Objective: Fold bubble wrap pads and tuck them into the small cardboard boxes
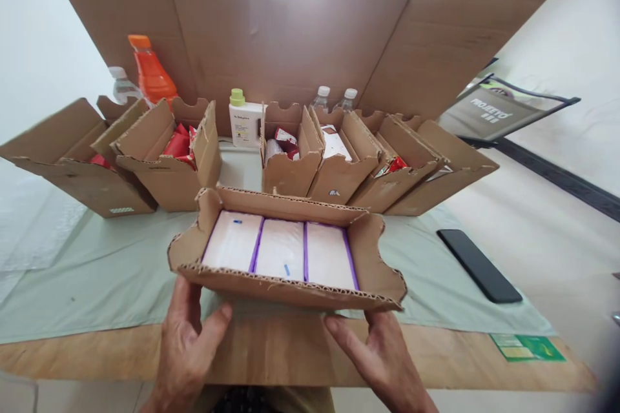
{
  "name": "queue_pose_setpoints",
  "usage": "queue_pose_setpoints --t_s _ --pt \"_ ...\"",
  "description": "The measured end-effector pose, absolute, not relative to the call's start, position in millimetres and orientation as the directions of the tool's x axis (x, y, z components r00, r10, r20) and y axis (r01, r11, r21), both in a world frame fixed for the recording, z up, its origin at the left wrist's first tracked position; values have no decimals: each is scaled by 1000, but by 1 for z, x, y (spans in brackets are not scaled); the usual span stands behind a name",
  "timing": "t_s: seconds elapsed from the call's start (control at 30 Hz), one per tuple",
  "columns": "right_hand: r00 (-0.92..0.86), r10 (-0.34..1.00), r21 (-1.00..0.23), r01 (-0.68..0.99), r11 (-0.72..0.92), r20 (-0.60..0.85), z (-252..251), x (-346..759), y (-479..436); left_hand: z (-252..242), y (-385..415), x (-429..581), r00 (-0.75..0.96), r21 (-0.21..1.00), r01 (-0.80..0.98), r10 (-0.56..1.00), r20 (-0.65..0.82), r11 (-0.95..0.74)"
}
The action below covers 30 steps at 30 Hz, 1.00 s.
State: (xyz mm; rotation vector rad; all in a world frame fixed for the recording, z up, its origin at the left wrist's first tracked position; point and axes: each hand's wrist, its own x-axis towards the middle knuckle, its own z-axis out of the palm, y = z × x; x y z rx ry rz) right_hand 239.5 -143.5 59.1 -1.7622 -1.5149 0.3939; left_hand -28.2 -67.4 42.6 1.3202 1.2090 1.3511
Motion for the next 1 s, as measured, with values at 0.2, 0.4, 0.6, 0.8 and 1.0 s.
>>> queue_pose_setpoints --t_s 0.2,0.4,0.6,0.8,1.0 --pt "178 950 -778 621 94 257 77 263 -71 43 -47 -24 -34 970 92 973 229 -225" --pt "183 972 -849 528 29 147 49 271 -43 35 -7 -23 107 986 139 991 82 -97" --pt "280 941 -864 504 27 192 23 263 -46 34 8 -19 140 979 154 983 114 -136" --pt "332 926 -861 508 -16 179 20 259 -42 35 25 -8 133 974 139 978 162 -180" --pt "367 905 -845 535 -16 215 19 256 -41 30 21 -1 98 974 129 980 174 -185"
